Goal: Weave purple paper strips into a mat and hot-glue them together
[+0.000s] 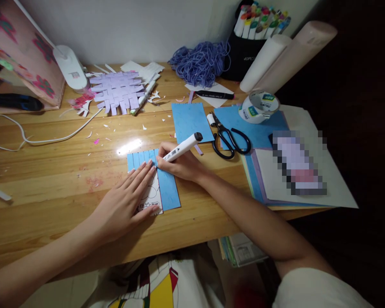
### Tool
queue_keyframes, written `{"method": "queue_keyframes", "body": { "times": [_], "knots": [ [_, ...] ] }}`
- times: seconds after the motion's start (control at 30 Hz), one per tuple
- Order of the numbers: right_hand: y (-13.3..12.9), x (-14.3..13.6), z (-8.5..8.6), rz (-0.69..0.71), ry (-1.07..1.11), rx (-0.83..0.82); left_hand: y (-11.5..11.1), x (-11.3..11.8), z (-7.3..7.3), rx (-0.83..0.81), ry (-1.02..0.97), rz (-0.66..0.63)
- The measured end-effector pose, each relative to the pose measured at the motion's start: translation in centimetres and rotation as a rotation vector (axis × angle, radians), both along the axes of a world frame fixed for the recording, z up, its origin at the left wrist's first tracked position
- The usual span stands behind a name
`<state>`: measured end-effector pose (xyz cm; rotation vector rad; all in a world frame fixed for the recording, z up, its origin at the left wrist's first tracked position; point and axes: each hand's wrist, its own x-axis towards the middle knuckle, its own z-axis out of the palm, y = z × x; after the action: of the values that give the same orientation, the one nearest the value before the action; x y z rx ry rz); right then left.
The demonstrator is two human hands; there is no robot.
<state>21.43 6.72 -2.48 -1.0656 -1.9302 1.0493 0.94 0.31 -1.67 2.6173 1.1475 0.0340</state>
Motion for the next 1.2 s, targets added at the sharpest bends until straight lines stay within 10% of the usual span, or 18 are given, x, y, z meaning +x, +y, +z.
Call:
{"method": "queue_keyframes", "body": {
  "times": [1.2],
  "knots": [
    [-0.46,0.2,0.19,0.349,-0.089,0.051,-0.08,-0.14,-0.41,0.033,-0.034,-0.018]
  ]
}}
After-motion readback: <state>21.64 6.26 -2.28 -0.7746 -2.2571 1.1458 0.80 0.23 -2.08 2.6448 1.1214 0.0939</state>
